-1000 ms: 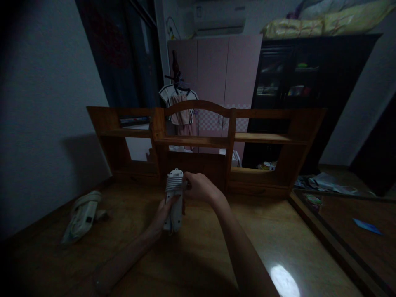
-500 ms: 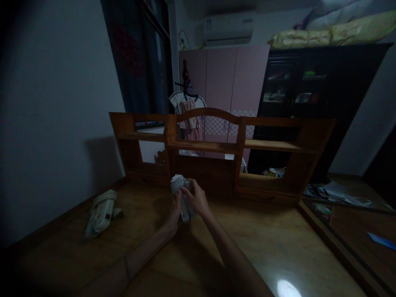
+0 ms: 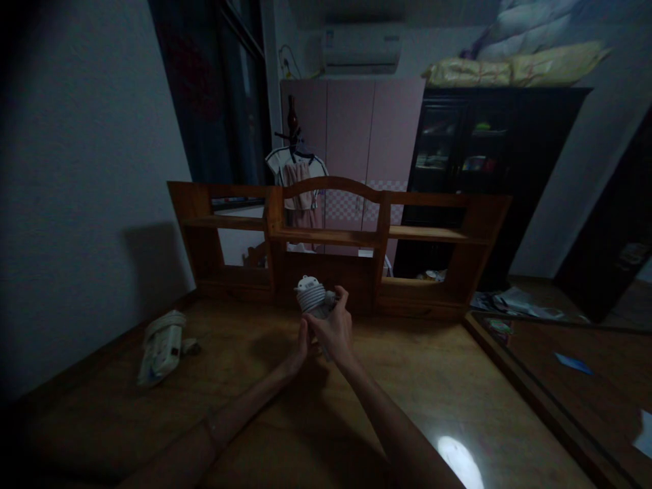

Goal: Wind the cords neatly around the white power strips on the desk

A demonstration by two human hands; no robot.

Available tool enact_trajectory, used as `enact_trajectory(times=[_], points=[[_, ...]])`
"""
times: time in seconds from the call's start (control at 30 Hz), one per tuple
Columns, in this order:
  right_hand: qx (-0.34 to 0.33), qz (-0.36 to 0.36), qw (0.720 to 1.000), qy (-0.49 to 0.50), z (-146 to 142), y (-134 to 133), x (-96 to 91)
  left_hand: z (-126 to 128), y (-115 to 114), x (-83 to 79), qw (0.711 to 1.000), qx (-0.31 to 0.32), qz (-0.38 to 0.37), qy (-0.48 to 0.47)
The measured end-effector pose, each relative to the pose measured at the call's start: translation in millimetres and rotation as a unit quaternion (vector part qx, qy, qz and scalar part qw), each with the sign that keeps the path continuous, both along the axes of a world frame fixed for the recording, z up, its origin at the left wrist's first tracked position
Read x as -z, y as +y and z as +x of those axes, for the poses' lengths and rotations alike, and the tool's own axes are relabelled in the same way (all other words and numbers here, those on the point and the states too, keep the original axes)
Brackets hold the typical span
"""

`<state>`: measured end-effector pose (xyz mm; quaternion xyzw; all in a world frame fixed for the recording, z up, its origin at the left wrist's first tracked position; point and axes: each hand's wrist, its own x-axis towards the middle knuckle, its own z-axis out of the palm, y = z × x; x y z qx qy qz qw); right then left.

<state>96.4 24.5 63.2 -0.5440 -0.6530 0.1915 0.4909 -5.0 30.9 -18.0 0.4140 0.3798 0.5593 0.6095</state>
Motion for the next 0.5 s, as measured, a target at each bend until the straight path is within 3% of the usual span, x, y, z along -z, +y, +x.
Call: enact_trajectory(times=[0.1,0.23,0.33,0.5], points=[[0.001,0.023,1.000,0.009,18.0,-13.9,-5.3,-0.6,-11.6,-2.6,0.998,0.048,0.028,0.019],[0.015,0.025,0.999,0.017,64.2,-25.6,-4.5,-2.5,-24.4,-15.0,0.982,0.085,0.140,0.090],[0.075,0.008,0.997,-0.001,121.3,-25.3,3.5,-1.7,-23.4,-19.3,0.974,0.058,0.180,0.125],[0.188,0.011,0.980,-0.069,229.4,-18.6,27.8,3.8,-9.9,-10.1,0.974,0.040,0.153,0.160]])
